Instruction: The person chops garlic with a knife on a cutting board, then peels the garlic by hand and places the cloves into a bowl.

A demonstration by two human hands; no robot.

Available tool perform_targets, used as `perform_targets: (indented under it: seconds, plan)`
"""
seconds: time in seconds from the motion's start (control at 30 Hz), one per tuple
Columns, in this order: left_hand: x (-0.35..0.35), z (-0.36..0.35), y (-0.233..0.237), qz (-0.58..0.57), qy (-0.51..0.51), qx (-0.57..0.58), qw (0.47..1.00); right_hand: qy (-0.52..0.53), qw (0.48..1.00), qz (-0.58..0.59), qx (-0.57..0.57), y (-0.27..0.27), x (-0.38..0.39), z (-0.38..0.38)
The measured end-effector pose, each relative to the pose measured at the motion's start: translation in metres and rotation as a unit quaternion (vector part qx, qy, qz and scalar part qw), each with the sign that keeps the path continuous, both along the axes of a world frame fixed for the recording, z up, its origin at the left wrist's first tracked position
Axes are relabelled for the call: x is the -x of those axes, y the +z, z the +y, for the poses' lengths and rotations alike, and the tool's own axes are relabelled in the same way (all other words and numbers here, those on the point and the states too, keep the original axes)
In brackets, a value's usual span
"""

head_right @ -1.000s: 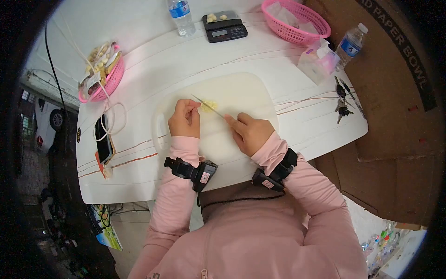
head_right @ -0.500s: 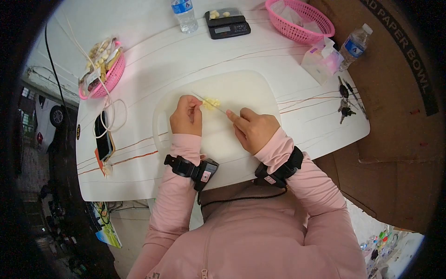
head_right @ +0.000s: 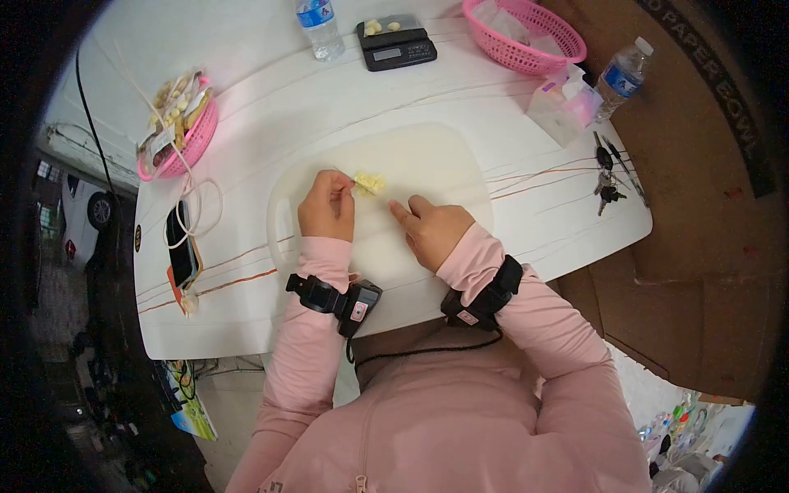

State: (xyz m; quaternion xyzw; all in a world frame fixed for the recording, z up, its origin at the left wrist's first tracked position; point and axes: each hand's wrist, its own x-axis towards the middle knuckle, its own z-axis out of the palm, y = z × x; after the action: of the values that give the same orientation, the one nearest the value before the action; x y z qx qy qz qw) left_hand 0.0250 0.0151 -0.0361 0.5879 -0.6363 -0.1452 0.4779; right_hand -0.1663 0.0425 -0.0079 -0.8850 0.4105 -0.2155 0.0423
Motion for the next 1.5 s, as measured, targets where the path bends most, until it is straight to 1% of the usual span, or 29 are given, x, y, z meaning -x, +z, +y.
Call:
perform_targets:
  seconds: [0.07, 0.13, 0.2, 0.23, 0.27, 0.33, 0.43, 0.57, 0.63, 0.67, 0.73, 0.87, 0.97, 1.03, 1.17, 1.23, 1.27, 1.33, 1.5]
  plan:
    - [-0.001, 0.001, 0.000, 0.003, -0.004, 0.009, 1.000, -0.002, 1.000, -0.016, -0.005, 0.001, 0.001, 0.000]
    - [-0.003, 0.001, 0.002, -0.006, 0.000, -0.026, 1.000, -0.002, 0.999, -0.033, -0.010, 0.001, 0.003, 0.000]
    - [-0.003, 0.002, 0.003, 0.014, 0.003, -0.011, 1.000, -0.013, 0.996, -0.087, -0.033, 0.001, 0.007, 0.001]
    - [-0.003, 0.003, 0.002, 0.035, 0.006, 0.000, 0.999, -0.012, 0.996, -0.086, -0.034, 0.002, 0.008, 0.001]
    - [-0.004, 0.003, 0.000, 0.036, 0.007, -0.001, 0.999, -0.032, 0.995, -0.092, -0.025, 0.004, 0.010, 0.002]
    - [-0.005, 0.000, -0.002, 0.028, 0.023, -0.013, 0.999, -0.057, 0.994, -0.097, -0.001, 0.003, 0.014, 0.000]
    - [-0.005, 0.003, 0.004, -0.001, 0.023, -0.019, 1.000, -0.074, 0.994, -0.080, -0.006, 0.004, 0.014, -0.002]
    - [-0.004, 0.002, 0.001, 0.005, 0.019, -0.026, 0.999, -0.065, 0.996, -0.055, -0.016, 0.004, 0.013, -0.001]
    - [-0.003, 0.003, 0.001, 0.012, 0.011, -0.034, 0.999, -0.038, 0.997, -0.063, -0.022, 0.004, 0.011, 0.000]
    - [-0.003, 0.002, 0.001, 0.012, 0.011, -0.035, 0.999, -0.037, 0.997, -0.063, -0.022, 0.005, 0.011, -0.001]
    - [-0.004, 0.002, 0.002, 0.048, 0.006, -0.024, 0.999, -0.051, 0.997, -0.058, -0.008, 0.006, 0.010, -0.002]
    - [-0.003, 0.003, 0.004, 0.045, 0.004, -0.035, 0.998, -0.044, 0.998, -0.043, -0.027, 0.006, 0.010, -0.001]
    - [-0.003, 0.002, 0.003, 0.060, 0.003, -0.044, 0.997, -0.042, 0.997, -0.062, -0.015, 0.007, 0.009, 0.000]
    - [-0.003, 0.003, 0.006, 0.087, 0.001, -0.036, 0.996, -0.044, 0.995, -0.085, -0.022, 0.009, 0.009, -0.001]
    - [0.000, 0.005, 0.013, 0.104, 0.008, -0.023, 0.994, -0.042, 0.991, -0.118, -0.042, 0.011, 0.009, -0.002]
    - [-0.001, 0.004, 0.012, 0.115, -0.014, 0.028, 0.993, -0.040, 0.985, -0.153, -0.070, 0.013, 0.008, -0.002]
    - [-0.001, 0.004, 0.013, 0.115, -0.015, 0.027, 0.993, -0.040, 0.985, -0.154, -0.070, 0.014, 0.008, -0.002]
    - [-0.001, 0.005, 0.016, -0.012, -0.037, 0.080, 0.996, -0.027, 0.981, -0.171, -0.089, 0.016, 0.008, -0.002]
    - [-0.002, 0.003, 0.009, -0.057, -0.066, 0.082, 0.993, -0.023, 0.967, -0.212, -0.137, 0.020, 0.007, 0.000]
